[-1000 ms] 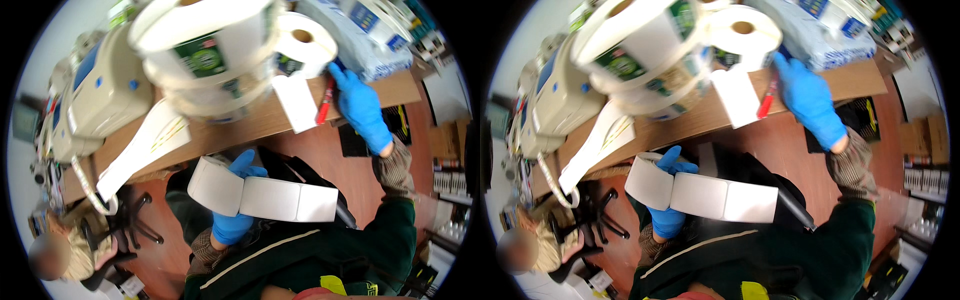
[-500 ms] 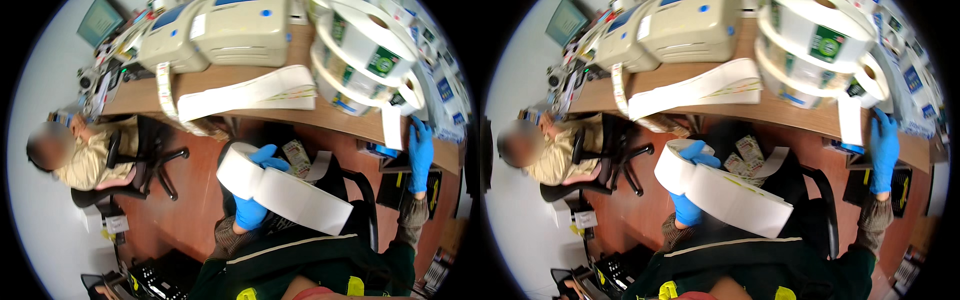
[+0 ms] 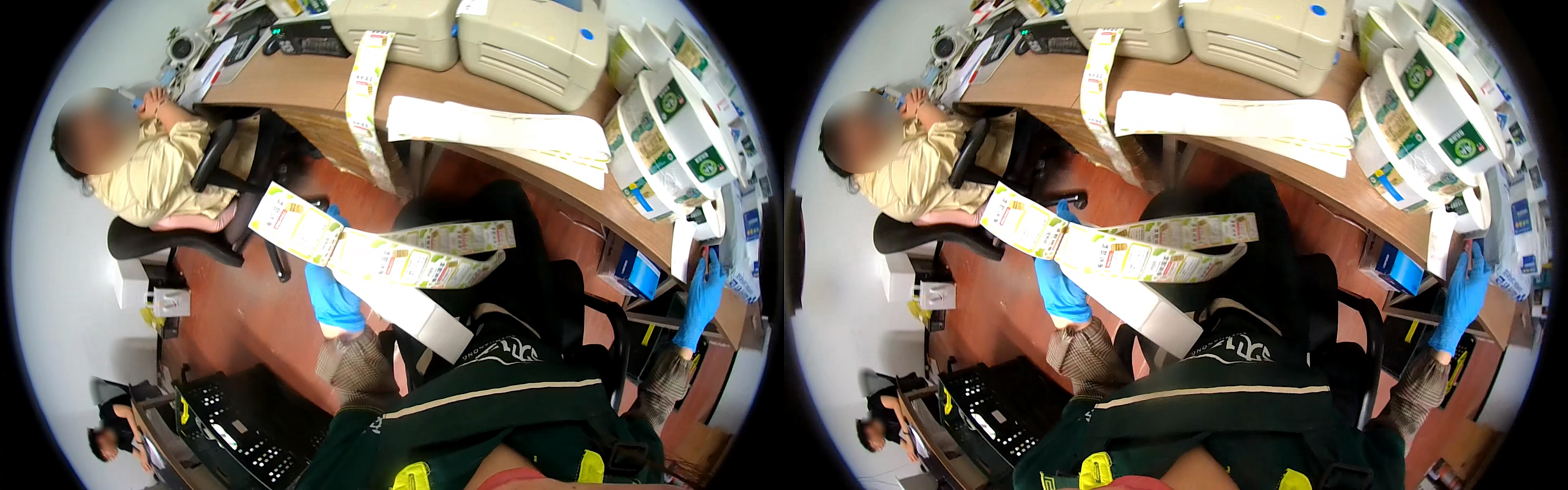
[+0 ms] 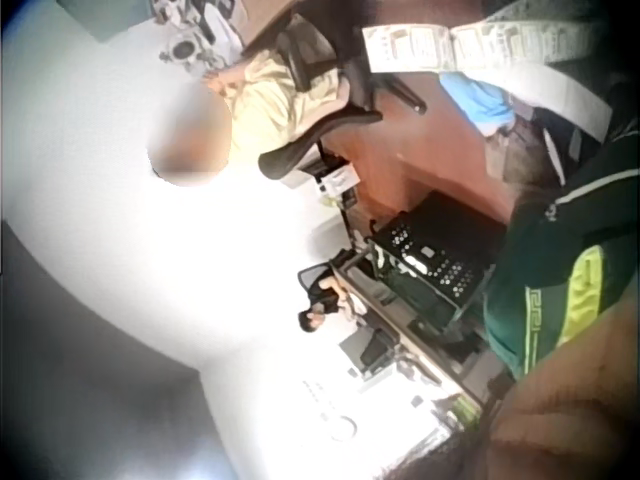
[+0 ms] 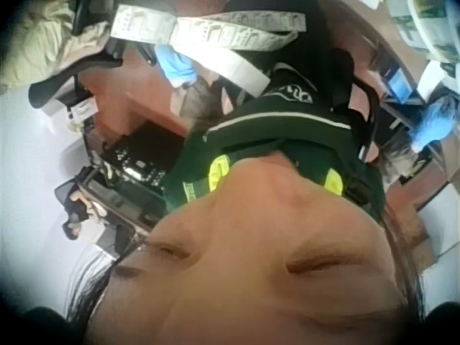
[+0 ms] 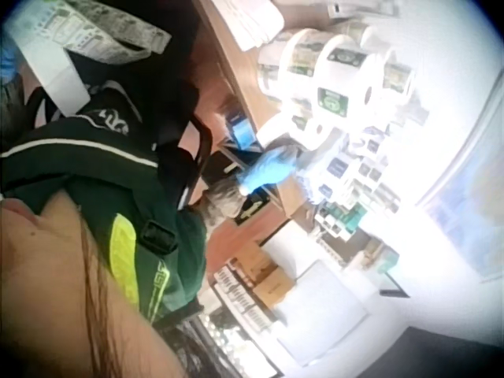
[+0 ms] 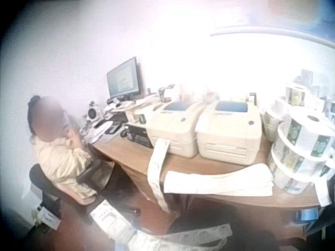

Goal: The person peels printed labels from a continuous roll and applies them to white rectangular packages. They smooth the labels onto the package surfaces and use a red pen to write on the labels. The person handles the packages and labels repeatedly in a repetitive workflow.

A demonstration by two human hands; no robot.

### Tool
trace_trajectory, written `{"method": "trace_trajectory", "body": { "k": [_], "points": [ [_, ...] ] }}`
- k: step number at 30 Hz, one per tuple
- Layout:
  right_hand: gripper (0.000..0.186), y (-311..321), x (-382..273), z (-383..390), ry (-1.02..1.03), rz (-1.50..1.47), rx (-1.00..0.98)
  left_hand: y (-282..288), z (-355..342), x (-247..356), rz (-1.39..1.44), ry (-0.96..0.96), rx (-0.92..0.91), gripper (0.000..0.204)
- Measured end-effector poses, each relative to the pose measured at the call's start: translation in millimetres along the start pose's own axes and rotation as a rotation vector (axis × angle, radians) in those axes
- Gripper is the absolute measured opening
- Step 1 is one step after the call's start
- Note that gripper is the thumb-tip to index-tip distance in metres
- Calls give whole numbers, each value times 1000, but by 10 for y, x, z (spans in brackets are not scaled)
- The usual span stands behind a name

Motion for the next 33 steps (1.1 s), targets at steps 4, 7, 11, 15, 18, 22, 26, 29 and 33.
{"method": "trace_trajectory", "body": {
  "k": [4,7,11,15,18,22,26,29,33],
  "points": [
    [34,255,-686,153,49,-262,-32,-88,-141,240,3,-120,51,39],
    [29,474,-1745,636,78,-601,-215,-225,-128,306,-178,-173,2,39],
    [26,355,-3442,1655,409,-953,-900,-425,-40,447,-393,-260,-50,40],
    [38,11,-4523,2559,902,-1122,-1243,-639,34,557,-459,-265,-111,41],
    [41,-273,-4794,2938,685,-924,-2048,-683,75,779,-578,-399,-162,36],
    [40,-369,-4782,3217,390,-869,-2188,-599,75,966,-810,-524,-131,31],
    [40,-350,-4728,3296,635,-503,-2229,-445,-34,1066,-841,-586,-92,34],
    [39,-372,-4640,3297,469,-465,-2374,-376,-97,1074,-779,-541,-64,35],
    [35,-240,-4625,3331,345,-405,-2623,-317,-193,1155,-621,-506,-104,32]
  ]
}}
Point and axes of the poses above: each hand's wrist, its own z-axis away from the middle knuckle, its own y-axis out of the back of the hand, x = y × z, the point moved 5 cm from there along -z, towards the middle knuckle, and after that the axes turned 15 degrees about -y, right-handed, at the moved point
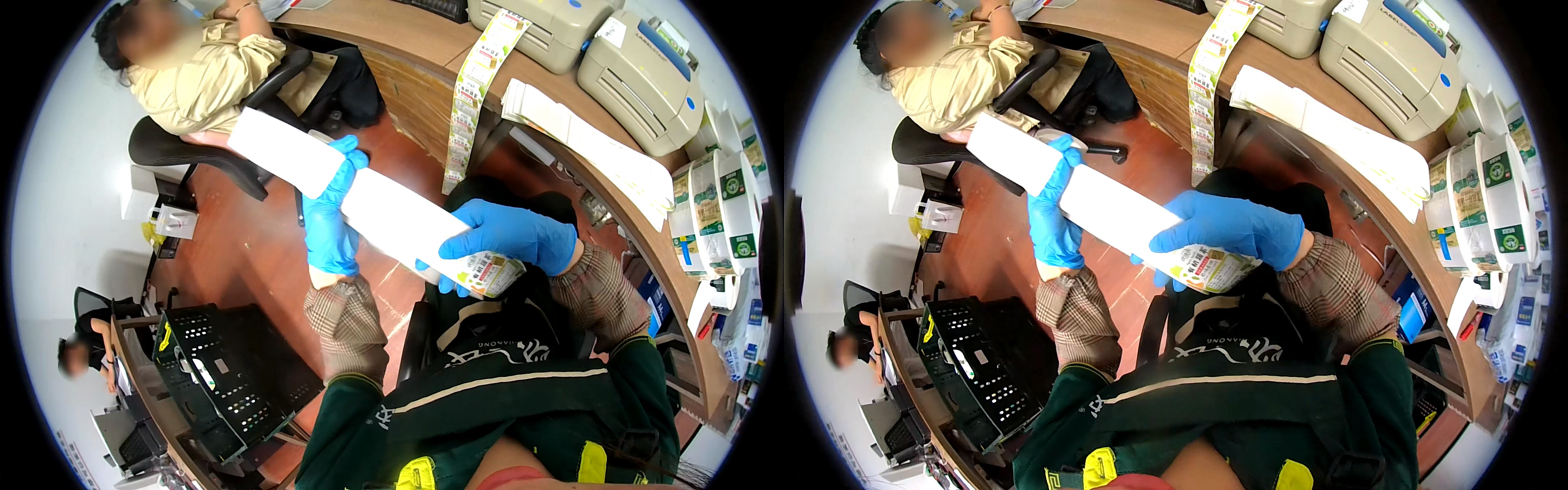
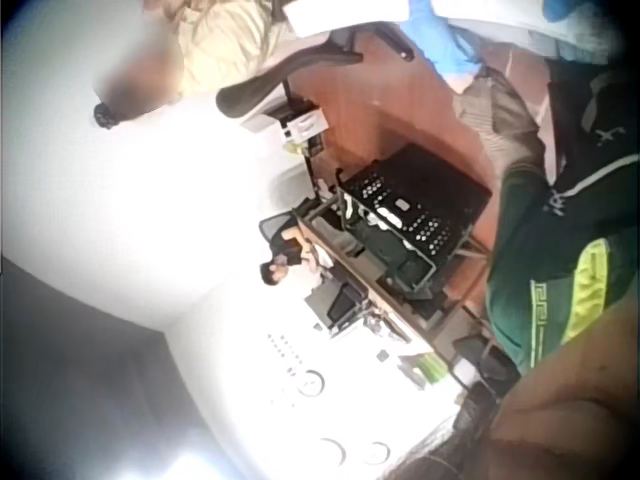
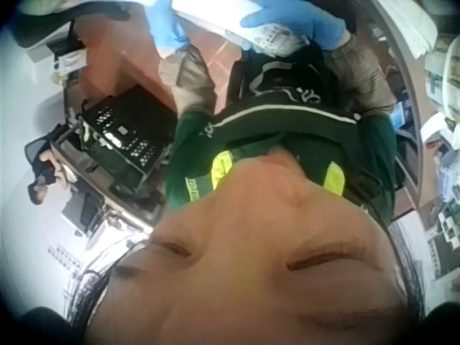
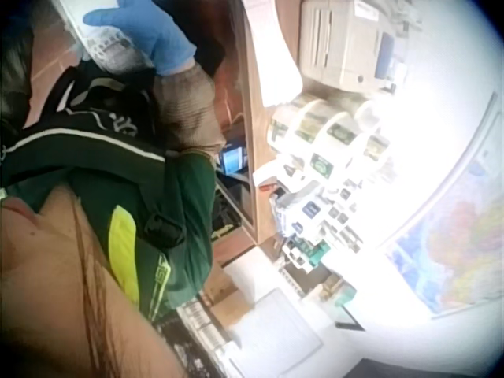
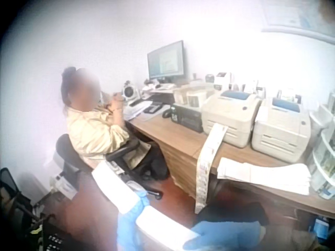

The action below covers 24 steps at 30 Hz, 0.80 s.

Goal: The person peels printed labels from a continuous roll and applies them to white rectangular packages. They smooth the labels onto the package surfaces and use a red pen to write on the labels. The person handles the packages and labels repeatedly in a repetitive workflow.

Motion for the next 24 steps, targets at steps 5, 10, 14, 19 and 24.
{"method": "trace_trajectory", "body": {
  "k": [5,10,14,19,24],
  "points": [
    [34,46,-128,-165,132,113,-65,76,-113,133,74,-122,-106,38],
    [37,101,-207,-381,187,77,-97,106,-122,434,-66,-267,-282,42],
    [31,400,-584,-460,393,71,274,-54,102,683,-223,-313,-364,51],
    [30,404,-1122,-257,832,182,318,76,285,496,-373,43,-287,71],
    [33,243,-1356,44,935,262,342,447,423,306,-455,102,-437,54]
  ]
}}
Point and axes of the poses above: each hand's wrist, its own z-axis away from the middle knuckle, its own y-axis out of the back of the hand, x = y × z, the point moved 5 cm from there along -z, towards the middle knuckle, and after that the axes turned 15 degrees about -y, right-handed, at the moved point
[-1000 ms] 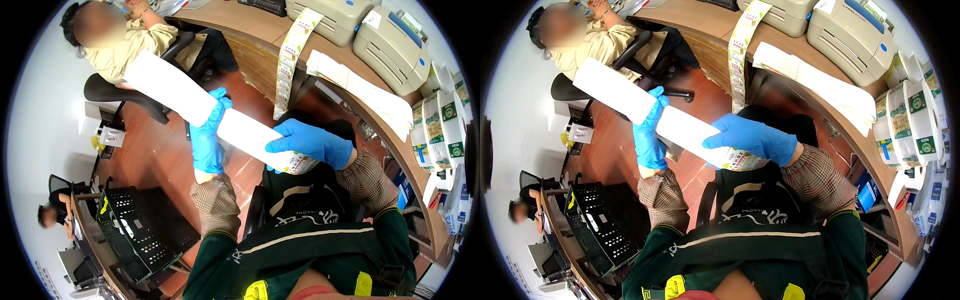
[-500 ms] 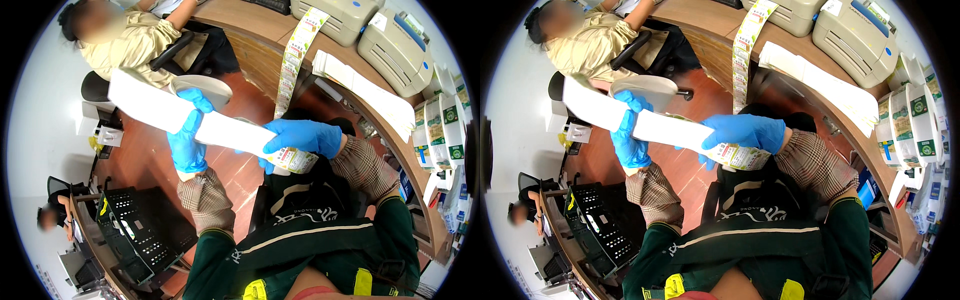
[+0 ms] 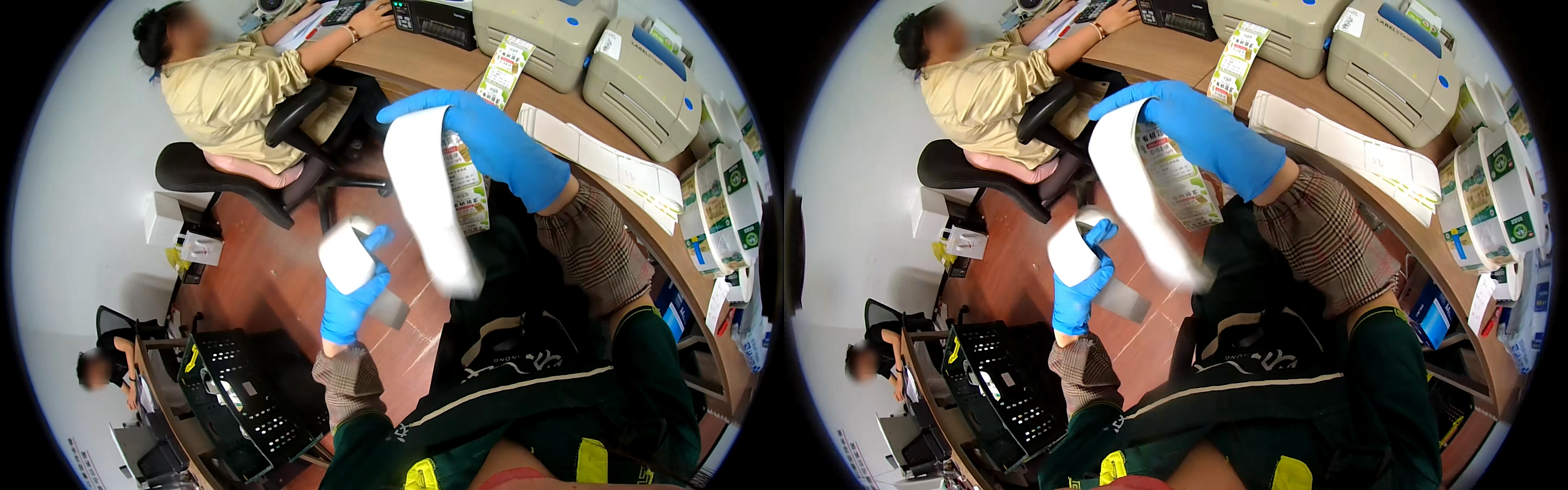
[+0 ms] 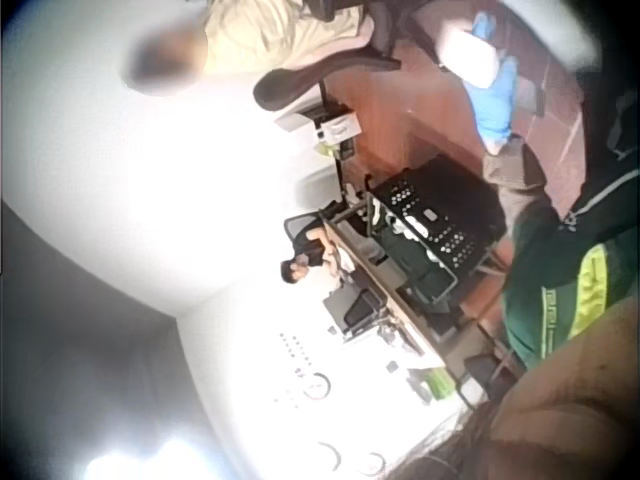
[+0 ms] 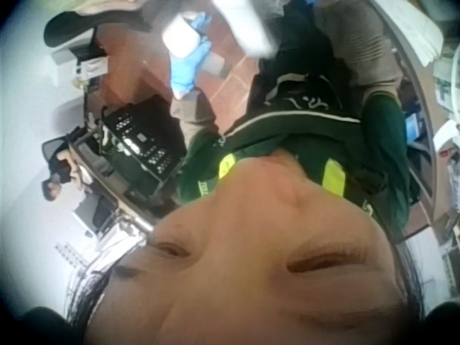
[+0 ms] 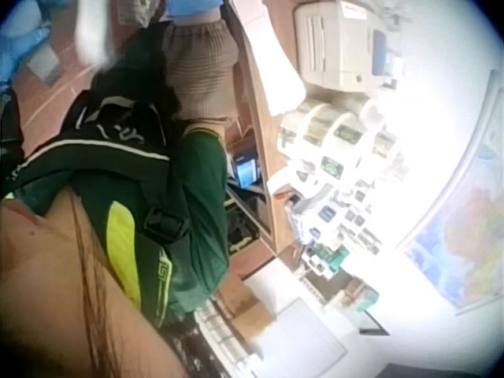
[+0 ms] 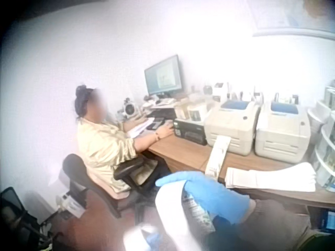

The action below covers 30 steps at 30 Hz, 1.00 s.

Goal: The person peels printed labels from a continuous roll and applies them to white rectangular packages. They smooth the labels onto the package surfaces and use a red pen to write on the labels. The person handles the packages and labels repeatedly in a repetitive workflow.

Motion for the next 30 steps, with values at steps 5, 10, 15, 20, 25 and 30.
{"method": "trace_trajectory", "body": {
  "k": [5,10,15,20,25,30],
  "points": [
    [34,-138,-210,-13,117,223,-75,49,-103,43,10,-128,133,56],
    [38,-420,-60,-174,-128,136,-34,-24,-208,171,35,-110,384,46],
    [35,-393,184,-155,-142,284,-22,-239,-318,352,335,-118,433,46],
    [37,-524,297,-49,-178,-106,-85,-152,-465,349,430,-113,528,40],
    [37,-762,448,59,-221,-68,-34,-135,-481,326,320,-87,600,38],
    [33,-609,501,-50,-323,170,129,-50,-497,309,310,-43,600,39]
  ]
}}
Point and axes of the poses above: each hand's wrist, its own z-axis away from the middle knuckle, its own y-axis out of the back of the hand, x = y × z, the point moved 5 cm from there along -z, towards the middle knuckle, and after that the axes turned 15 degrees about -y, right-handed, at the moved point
